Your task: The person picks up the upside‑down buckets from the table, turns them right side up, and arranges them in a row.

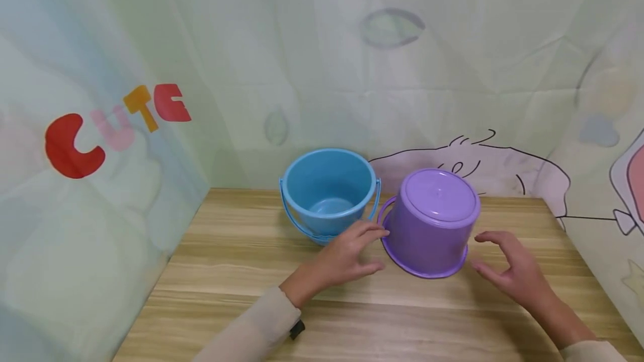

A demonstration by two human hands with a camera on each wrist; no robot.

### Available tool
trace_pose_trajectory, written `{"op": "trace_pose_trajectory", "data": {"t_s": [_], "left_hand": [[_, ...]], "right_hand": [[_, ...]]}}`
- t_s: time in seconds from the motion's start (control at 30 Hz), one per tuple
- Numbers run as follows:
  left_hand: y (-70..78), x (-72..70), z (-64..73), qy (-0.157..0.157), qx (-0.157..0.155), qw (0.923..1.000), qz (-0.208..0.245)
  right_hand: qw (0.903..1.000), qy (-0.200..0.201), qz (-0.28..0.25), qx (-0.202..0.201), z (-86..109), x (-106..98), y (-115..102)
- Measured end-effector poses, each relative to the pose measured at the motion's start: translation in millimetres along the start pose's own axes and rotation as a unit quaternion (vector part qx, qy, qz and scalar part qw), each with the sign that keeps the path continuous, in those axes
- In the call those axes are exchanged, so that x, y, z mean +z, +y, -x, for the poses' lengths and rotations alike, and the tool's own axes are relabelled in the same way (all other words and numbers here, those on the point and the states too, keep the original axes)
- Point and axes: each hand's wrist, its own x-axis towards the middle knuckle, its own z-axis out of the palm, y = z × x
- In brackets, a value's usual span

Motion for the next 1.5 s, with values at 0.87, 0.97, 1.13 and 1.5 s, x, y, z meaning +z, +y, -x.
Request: {"op": "trace_pose_trajectory", "data": {"t_s": [0.87, 0.97, 1.13, 1.5], "left_hand": [[-12.8, 44.9, -12.9, -0.161, -0.046, 0.985, -0.041], [-12.4, 48.3, -15.3, -0.173, -0.043, 0.9828, -0.05], [-12.4, 56.7, -18.2, -0.179, -0.042, 0.9814, -0.057], [-14.3, 65.4, -21.3, -0.195, -0.068, 0.978, -0.032]], "right_hand": [[0.985, -0.04, 0.045, -0.162, 21.6, 24.9, 50.9], [0.9835, -0.063, 0.05, -0.162, 22.8, 25.4, 52.1], [0.9802, -0.06, 0.045, -0.183, 25.3, 31.2, 57.3], [0.9773, -0.086, 0.076, -0.178, 26.6, 35.6, 56.2]]}}
